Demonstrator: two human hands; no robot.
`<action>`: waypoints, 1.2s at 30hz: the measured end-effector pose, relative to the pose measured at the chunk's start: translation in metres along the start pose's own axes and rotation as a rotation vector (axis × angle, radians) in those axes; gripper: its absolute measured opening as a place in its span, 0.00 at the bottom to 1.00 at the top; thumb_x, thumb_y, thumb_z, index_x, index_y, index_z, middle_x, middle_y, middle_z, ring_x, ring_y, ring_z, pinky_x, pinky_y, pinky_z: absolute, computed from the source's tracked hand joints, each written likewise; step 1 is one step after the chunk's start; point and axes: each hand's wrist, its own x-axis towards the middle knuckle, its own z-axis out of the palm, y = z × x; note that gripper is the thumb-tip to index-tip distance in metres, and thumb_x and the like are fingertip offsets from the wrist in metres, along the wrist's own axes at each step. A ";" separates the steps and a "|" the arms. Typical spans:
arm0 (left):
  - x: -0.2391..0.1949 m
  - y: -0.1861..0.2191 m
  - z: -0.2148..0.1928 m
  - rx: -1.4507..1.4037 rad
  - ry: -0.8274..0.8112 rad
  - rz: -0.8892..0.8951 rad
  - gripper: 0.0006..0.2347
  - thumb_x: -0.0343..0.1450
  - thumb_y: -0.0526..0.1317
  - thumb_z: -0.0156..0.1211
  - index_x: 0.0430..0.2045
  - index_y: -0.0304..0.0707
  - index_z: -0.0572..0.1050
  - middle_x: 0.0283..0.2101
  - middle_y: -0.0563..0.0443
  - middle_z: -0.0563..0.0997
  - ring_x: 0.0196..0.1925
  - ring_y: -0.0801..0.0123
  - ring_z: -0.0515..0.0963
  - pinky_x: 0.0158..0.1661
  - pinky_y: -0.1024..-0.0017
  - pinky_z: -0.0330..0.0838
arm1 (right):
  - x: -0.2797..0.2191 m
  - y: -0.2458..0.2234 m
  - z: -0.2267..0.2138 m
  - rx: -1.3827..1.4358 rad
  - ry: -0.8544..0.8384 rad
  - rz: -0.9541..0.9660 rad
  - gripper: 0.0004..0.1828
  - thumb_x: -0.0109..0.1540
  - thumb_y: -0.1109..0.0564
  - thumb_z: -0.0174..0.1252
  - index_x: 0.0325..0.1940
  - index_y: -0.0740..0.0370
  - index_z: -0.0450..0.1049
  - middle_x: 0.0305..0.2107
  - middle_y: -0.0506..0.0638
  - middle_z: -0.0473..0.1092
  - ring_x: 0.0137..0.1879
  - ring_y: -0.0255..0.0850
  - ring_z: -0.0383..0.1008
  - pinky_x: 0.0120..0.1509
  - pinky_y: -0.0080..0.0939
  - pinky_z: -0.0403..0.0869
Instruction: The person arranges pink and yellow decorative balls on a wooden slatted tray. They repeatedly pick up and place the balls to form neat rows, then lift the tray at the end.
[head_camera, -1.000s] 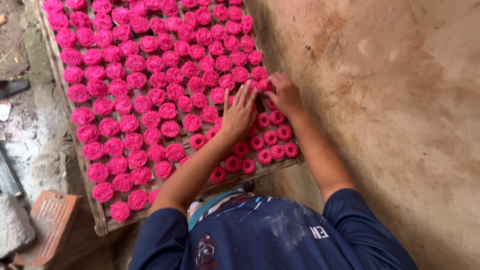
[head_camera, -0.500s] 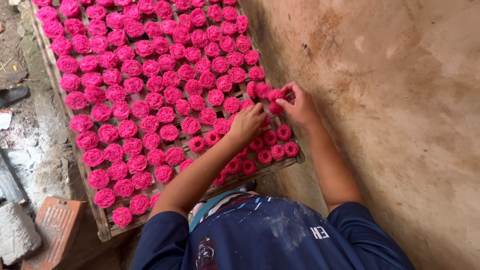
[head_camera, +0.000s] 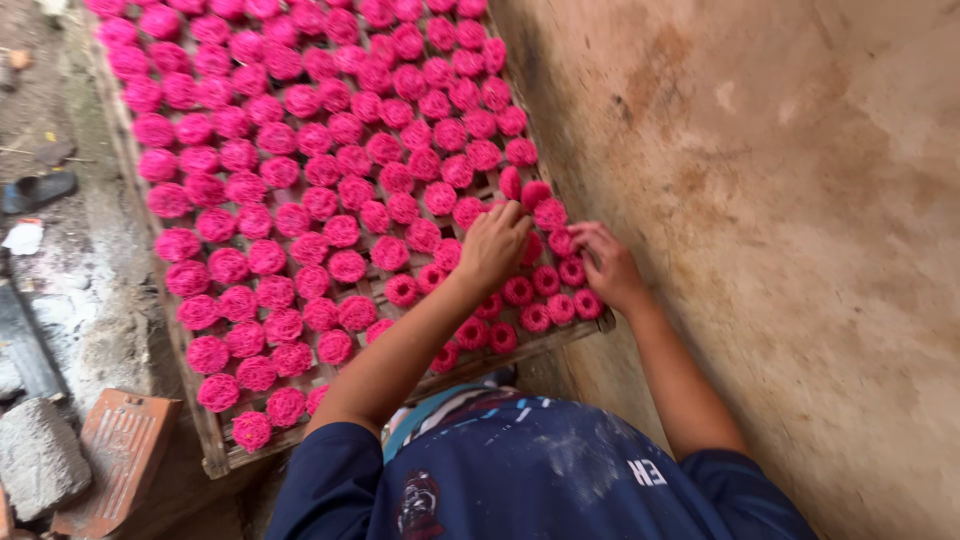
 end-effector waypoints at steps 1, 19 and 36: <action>0.003 -0.001 -0.003 0.007 -0.013 -0.006 0.13 0.70 0.38 0.57 0.49 0.41 0.75 0.52 0.49 0.74 0.59 0.58 0.73 0.52 0.61 0.68 | 0.003 -0.002 -0.001 -0.032 0.003 -0.039 0.09 0.60 0.72 0.55 0.42 0.65 0.73 0.54 0.54 0.74 0.61 0.48 0.76 0.63 0.45 0.75; 0.015 -0.029 0.025 0.232 -0.138 0.133 0.28 0.77 0.53 0.42 0.75 0.52 0.51 0.79 0.56 0.49 0.80 0.62 0.44 0.73 0.46 0.28 | 0.021 -0.025 0.028 -0.250 0.089 0.069 0.12 0.62 0.61 0.61 0.50 0.61 0.77 0.44 0.56 0.71 0.53 0.56 0.71 0.57 0.51 0.71; -0.050 0.017 -0.038 0.006 -0.326 0.125 0.14 0.69 0.46 0.64 0.47 0.47 0.78 0.51 0.49 0.73 0.59 0.60 0.70 0.62 0.55 0.58 | -0.028 -0.034 -0.003 -0.203 -0.072 0.284 0.24 0.52 0.56 0.73 0.46 0.65 0.71 0.42 0.57 0.68 0.50 0.56 0.69 0.53 0.53 0.70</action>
